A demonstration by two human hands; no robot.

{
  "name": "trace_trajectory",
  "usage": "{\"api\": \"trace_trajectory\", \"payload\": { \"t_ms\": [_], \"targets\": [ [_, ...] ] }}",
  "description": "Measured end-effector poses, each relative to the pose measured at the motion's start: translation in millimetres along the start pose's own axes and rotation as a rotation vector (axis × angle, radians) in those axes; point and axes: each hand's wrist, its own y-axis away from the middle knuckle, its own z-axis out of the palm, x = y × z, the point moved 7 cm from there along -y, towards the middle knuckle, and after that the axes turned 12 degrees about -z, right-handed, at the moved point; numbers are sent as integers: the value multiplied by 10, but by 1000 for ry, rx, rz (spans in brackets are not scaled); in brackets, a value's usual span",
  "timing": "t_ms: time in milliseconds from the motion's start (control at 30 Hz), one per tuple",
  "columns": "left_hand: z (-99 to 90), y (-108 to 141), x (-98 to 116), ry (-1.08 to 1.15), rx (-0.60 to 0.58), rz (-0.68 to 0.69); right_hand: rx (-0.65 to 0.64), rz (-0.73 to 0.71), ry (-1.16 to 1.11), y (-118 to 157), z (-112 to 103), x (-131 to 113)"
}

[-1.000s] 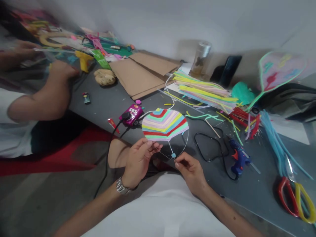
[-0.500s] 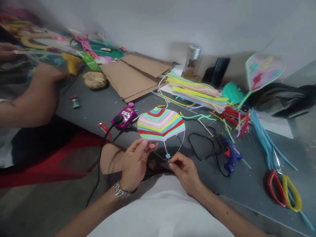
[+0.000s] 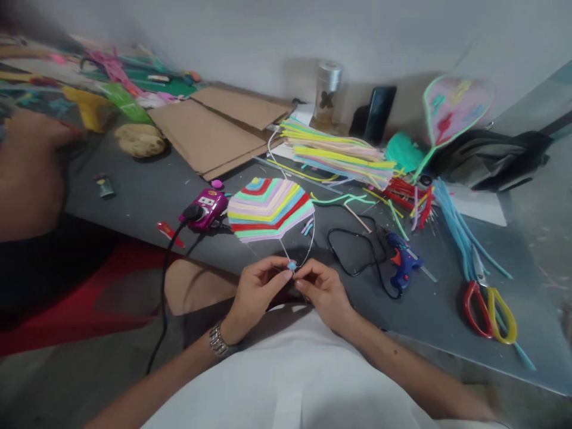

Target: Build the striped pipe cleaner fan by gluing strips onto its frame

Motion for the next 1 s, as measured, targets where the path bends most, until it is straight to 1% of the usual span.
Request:
{"api": "trace_trajectory", "payload": {
  "t_ms": [133, 233, 333, 433, 500, 567, 633, 733, 800, 867, 900, 933, 967, 1000],
  "targets": [
    [41, 4, -1, -27, -10, -10, -1, -14, -8, -2, 8, -12],
    [-4, -13, 11, 30, -5, -4, 5, -9, 8, 11, -17, -17],
    [-203, -71, 49, 177, 88, 42, 27, -6, 21, 21, -61, -14],
    [-458, -136, 83, 317, 206, 78, 36, -61, 41, 11, -96, -36],
    [-587, -177, 115, 360, 240, 76, 39, -163, 112, -10, -129, -105],
    [-701, -213, 164, 389, 248, 72, 47, -329, 269, -30, -178, -241],
    [-825, -236, 231, 419, 248, 91, 25, -526, 503, -29, -203, -418],
    [-1039, -216, 314, 409, 274, 151, -79, -782, 919, 4, -177, -616],
    [-1175, -146, 326, 298, 335, 191, -152, -893, 1190, 20, -157, -646],
    [-1256, -45, 308, 74, 405, 228, -218, -920, 1408, 1, -161, -591],
    [-1263, 10, 296, -69, 425, 254, -249, -910, 1481, -19, -170, -545],
    [-1242, 62, 285, -217, 422, 294, -278, -895, 1531, -41, -181, -497],
    [-1194, 112, 274, -357, 393, 351, -301, -881, 1560, -63, -193, -453],
    [-1121, 159, 259, -485, 336, 422, -319, -864, 1575, -85, -204, -413]
  ]
}}
